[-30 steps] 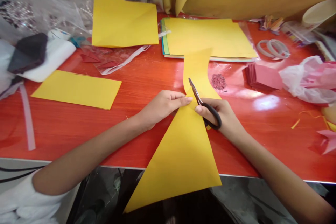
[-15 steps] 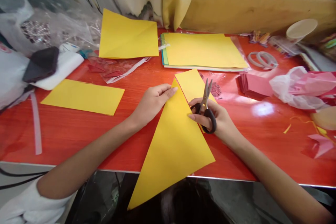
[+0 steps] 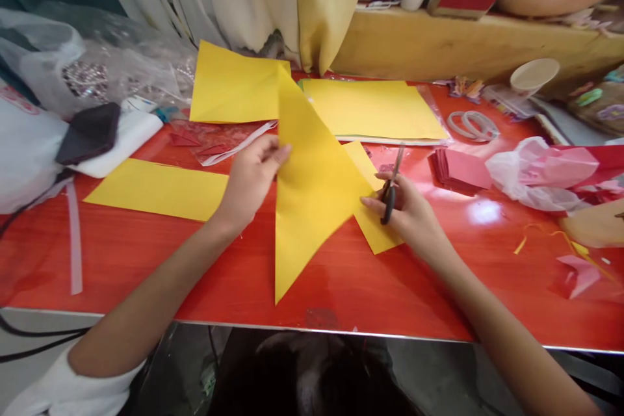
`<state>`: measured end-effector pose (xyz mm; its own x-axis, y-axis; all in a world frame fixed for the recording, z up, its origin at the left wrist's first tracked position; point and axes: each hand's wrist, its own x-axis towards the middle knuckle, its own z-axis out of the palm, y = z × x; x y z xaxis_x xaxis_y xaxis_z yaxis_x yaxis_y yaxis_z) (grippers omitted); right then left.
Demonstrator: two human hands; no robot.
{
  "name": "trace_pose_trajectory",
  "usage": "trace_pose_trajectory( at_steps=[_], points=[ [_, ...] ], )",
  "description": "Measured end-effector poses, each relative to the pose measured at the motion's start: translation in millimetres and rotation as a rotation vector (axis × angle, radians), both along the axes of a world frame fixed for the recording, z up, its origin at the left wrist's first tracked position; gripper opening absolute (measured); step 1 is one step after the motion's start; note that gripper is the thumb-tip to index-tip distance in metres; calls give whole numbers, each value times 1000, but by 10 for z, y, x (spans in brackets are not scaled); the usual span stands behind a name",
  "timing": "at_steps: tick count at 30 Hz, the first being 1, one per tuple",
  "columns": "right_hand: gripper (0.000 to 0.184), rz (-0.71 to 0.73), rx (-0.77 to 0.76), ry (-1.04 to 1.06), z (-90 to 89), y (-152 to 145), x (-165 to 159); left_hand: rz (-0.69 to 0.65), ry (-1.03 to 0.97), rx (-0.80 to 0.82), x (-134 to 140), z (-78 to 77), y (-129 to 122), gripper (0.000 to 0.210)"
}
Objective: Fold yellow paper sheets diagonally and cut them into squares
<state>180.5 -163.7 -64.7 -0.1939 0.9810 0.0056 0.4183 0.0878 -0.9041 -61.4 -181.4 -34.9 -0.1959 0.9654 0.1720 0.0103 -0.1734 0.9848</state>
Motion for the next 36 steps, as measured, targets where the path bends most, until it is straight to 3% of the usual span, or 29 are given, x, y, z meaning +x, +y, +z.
trace_pose_trajectory(
  at_steps=[3, 7, 10, 12, 14, 17, 19, 25, 29, 32, 36],
  points=[
    [61, 40, 68, -233, -14, 34, 49, 150, -219, 37, -126, 49, 53, 6],
    [72, 28, 104, -372, 16, 21, 65, 145, -406, -97, -194, 9, 102, 3],
    [41, 75, 207, -479, 50, -9, 50, 95, -422, -171, -149, -58, 102, 5],
    [24, 105, 282, -423, 78, -33, 35, 57, -390, -212, -95, -85, 81, 9],
    [25, 139, 194, -240, 111, -57, 23, 37, -305, -237, -43, -94, 51, 13],
    [39, 256, -143, 181, 153, -82, 21, 21, -162, -219, 5, -97, 12, 19],
    [47, 289, -290, 387, 162, -84, 26, -8, -111, -200, 14, -108, 2, 23],
    [28, 244, -442, 291, 151, -76, 1, -4, 3, -196, 12, -169, 44, 34],
    [29, 201, -413, 301, 150, -85, -46, 130, 436, -113, 49, -127, 28, 59],
    [30, 148, -383, 320, 136, -89, -71, -67, 763, -45, 138, -47, -68, 59],
    [31, 158, -373, 347, 80, -86, -91, -513, 820, -132, 300, -37, -214, 77]
  ],
)
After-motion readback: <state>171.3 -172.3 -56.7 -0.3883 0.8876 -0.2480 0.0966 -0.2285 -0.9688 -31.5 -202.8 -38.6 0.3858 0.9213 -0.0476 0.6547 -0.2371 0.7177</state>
